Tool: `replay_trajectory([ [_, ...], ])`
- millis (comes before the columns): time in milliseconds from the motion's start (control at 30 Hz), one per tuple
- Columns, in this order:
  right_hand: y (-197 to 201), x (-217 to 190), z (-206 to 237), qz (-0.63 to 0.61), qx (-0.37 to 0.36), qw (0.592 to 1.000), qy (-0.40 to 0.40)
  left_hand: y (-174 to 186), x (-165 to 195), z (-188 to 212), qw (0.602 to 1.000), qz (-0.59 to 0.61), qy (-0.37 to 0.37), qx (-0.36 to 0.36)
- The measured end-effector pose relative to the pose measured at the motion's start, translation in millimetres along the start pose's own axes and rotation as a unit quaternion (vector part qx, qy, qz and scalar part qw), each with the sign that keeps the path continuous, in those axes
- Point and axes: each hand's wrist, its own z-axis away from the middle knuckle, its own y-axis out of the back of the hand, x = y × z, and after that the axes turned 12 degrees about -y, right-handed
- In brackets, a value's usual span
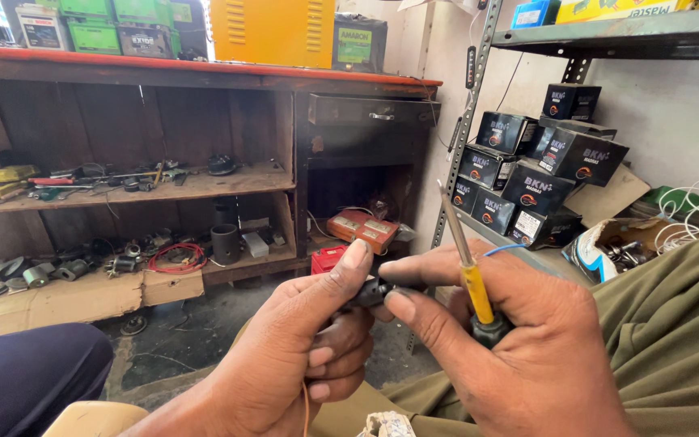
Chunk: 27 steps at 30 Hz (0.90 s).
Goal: The person uses a screwdriver to tighten screws on a small cylindrical electrical component with blue and orange wires. They repeatedly adjust the wires and secure the connections while seated in a workshop.
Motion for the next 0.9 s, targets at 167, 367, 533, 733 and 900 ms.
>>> replay_trajectory([
  [167,0,-7,-1,-0.040,-0.013,0.996,0.079,-1,-1,1,1.000,0.015,0.015,0.014],
  [367,3,-14,-3,-0.039,-0.050,0.993,0.097,0,-6,-3,0.999,-0.023,0.014,0.045],
  [533,2,-13,-4,0.017,-0.045,0.995,0.090,8,-10,-6,0.996,-0.075,0.012,0.045],
  [733,2,-9,-5,0.033,-0.058,0.994,0.091,11,-15,-8,0.990,-0.131,-0.007,0.049],
  [900,3,-7,-2,0.053,-0.051,0.994,0.087,8,-14,-9,0.974,-0.212,-0.012,0.079],
])
